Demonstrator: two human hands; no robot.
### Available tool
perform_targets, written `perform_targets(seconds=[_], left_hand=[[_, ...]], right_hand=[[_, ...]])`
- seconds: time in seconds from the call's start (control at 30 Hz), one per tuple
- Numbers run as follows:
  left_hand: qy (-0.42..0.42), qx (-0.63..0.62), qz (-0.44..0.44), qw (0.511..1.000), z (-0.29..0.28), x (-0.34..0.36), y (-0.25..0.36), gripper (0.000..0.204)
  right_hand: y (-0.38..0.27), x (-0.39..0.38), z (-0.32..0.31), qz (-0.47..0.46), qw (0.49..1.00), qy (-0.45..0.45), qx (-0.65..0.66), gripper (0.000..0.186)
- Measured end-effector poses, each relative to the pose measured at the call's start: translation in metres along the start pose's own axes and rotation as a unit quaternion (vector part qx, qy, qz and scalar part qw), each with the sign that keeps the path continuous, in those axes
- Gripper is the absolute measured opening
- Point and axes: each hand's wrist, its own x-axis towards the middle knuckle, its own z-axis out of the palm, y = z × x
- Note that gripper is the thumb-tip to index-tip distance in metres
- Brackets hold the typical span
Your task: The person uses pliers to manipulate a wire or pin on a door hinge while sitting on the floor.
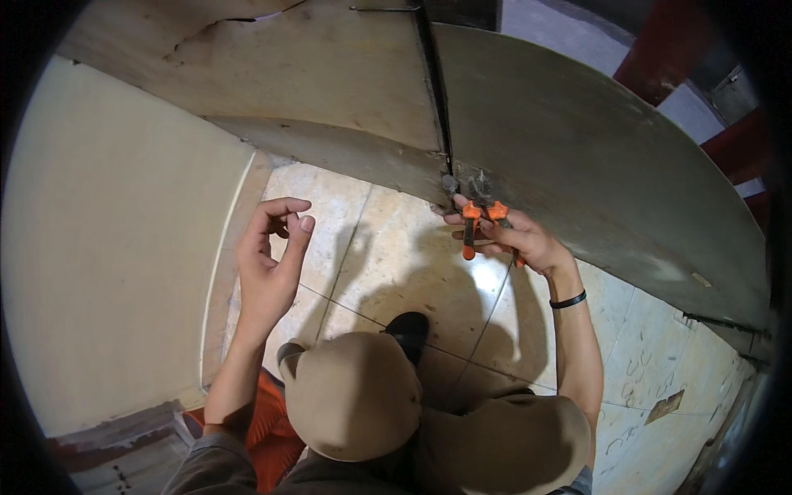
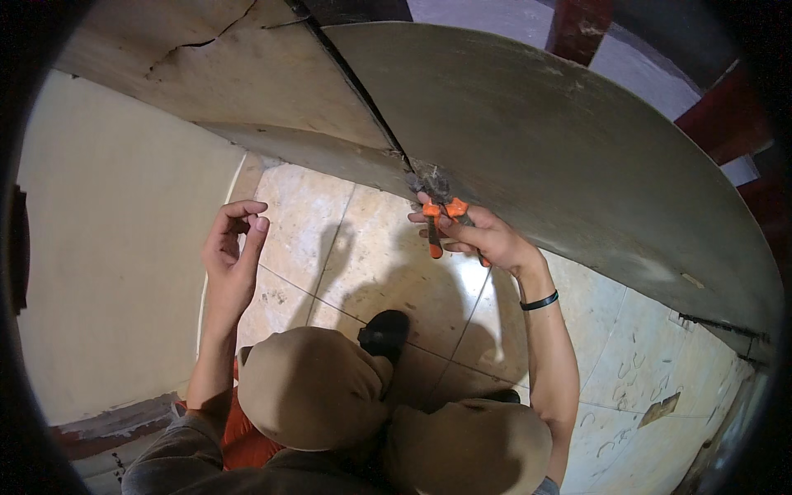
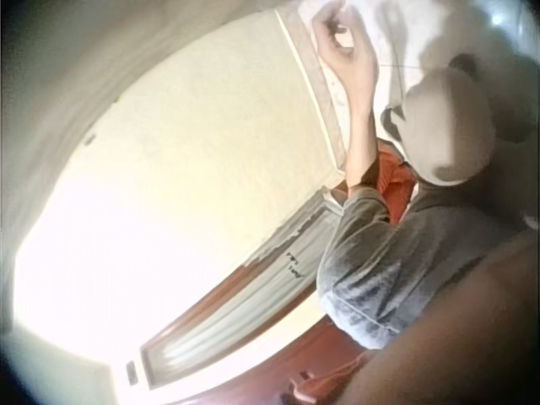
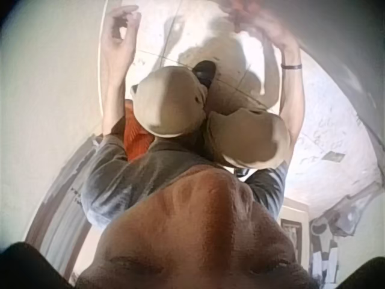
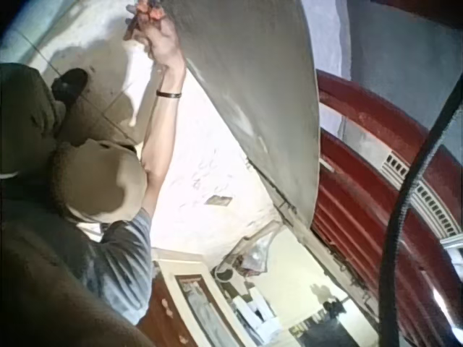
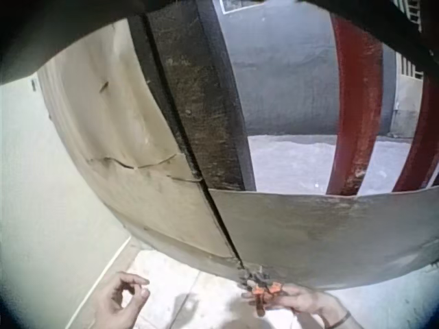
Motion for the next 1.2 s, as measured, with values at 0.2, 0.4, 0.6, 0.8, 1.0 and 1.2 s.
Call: perform_targets(seconds=[0.2,0.4,0.6,0.8,1.0,1.2], left_hand=[[-0.010,-0.005,-0.019,1.000,0.001,-0.005,-0.005,0.014],[-0.035,-0.002,-0.024,0.999,0.005,-0.011,-0.010,0.014],[-0.057,-0.020,-0.026,0.998,0.016,-0.016,-0.014,0.013],[-0.150,-0.086,-0.094,0.981,0.037,-0.018,-0.016,0.012],[-0.243,-0.166,-0.117,0.949,0.078,-0.008,-0.017,0.024],[-0.235,-0.254,-0.156,0.925,0.129,0.003,-0.017,0.036]], right_hand=[[-0.008,0.010,0.002,-0.026,1.000,0.008,0.007,0.074],[-0.012,0.009,0.002,-0.038,0.999,-0.003,0.005,0.051],[-0.006,0.011,0.006,-0.024,0.999,0.032,0.021,0.034],[-0.002,0.019,0.016,-0.028,0.994,0.081,-0.067,0.020],[0.005,0.025,0.024,-0.001,0.988,0.132,-0.085,0.031],[-0.008,0.025,0.044,-0.003,0.953,0.233,-0.194,0.040]])
